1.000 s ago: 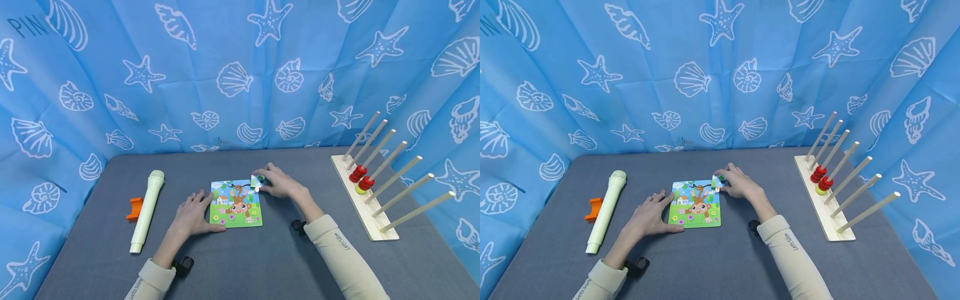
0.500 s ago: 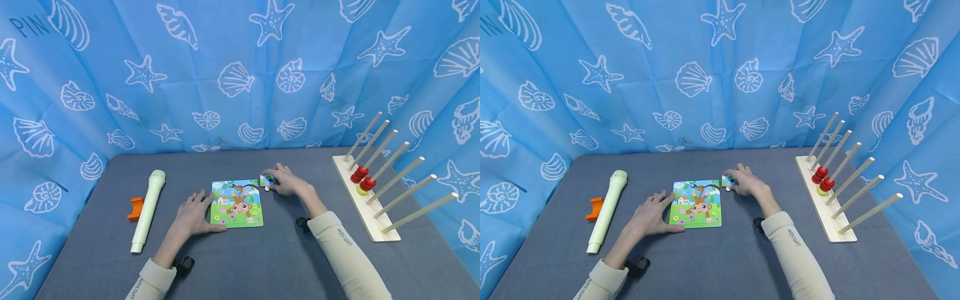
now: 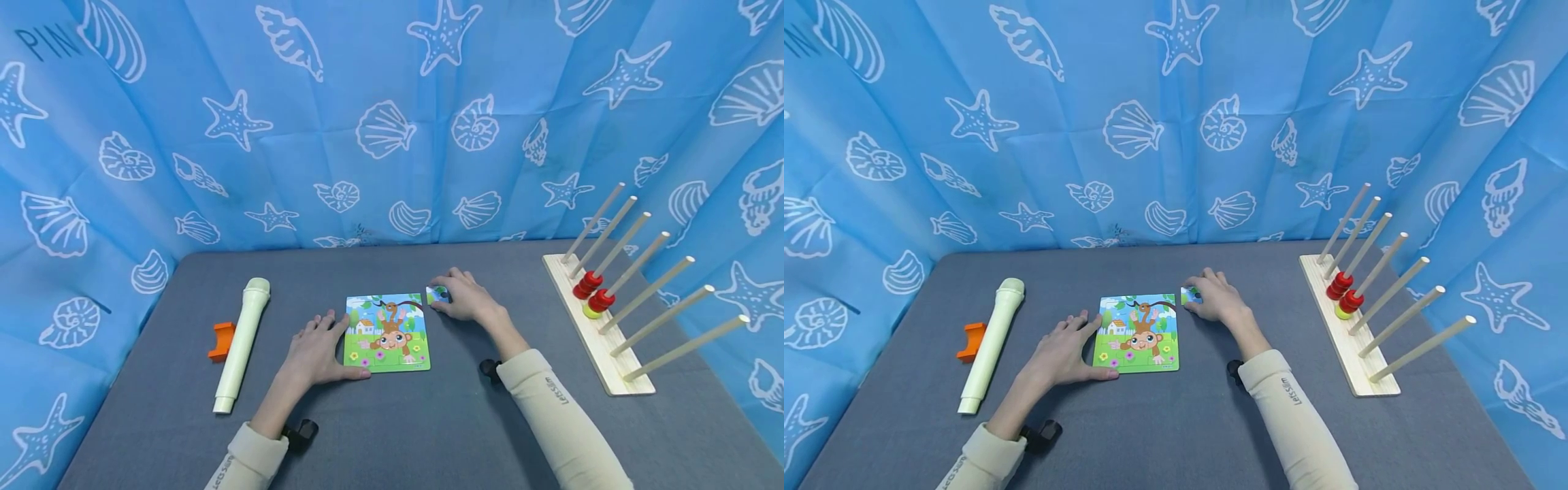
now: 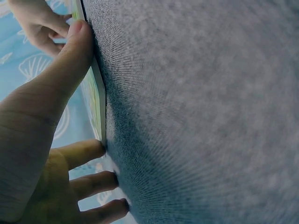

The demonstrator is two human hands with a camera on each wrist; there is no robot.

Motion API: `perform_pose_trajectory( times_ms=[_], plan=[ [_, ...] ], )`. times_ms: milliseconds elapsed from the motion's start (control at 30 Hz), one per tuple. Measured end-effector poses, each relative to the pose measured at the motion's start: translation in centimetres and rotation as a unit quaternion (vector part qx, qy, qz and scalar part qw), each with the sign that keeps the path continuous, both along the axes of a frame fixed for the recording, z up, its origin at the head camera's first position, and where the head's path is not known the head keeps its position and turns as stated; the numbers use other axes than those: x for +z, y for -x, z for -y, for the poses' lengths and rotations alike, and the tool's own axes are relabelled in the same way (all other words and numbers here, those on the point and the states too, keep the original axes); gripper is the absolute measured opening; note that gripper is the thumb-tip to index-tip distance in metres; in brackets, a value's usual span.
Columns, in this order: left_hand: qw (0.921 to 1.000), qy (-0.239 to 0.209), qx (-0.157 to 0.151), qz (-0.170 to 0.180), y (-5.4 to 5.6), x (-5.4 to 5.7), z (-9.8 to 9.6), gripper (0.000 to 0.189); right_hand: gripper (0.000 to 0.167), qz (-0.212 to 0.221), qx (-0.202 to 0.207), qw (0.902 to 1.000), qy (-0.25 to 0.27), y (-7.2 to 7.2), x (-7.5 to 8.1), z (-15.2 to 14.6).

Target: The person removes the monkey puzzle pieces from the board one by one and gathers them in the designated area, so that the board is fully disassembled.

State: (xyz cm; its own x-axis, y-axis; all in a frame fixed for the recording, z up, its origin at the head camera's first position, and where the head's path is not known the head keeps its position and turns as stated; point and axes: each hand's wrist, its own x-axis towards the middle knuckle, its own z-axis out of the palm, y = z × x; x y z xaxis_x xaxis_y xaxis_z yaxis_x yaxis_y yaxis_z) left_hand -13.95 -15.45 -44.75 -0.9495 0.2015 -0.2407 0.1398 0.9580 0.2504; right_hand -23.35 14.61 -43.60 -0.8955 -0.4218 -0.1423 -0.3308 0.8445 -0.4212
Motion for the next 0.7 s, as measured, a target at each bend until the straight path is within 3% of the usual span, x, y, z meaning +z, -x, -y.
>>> perform_pose_trajectory(
  times_ms=[700],
  plan=[
    [0.9999,-0.001,0.009,0.007,0.01,0.02,-0.21,0.113,0.046,-0.008,-0.021,0.9997,-0.013,0.01,-0.21,0.57]
  ],
)
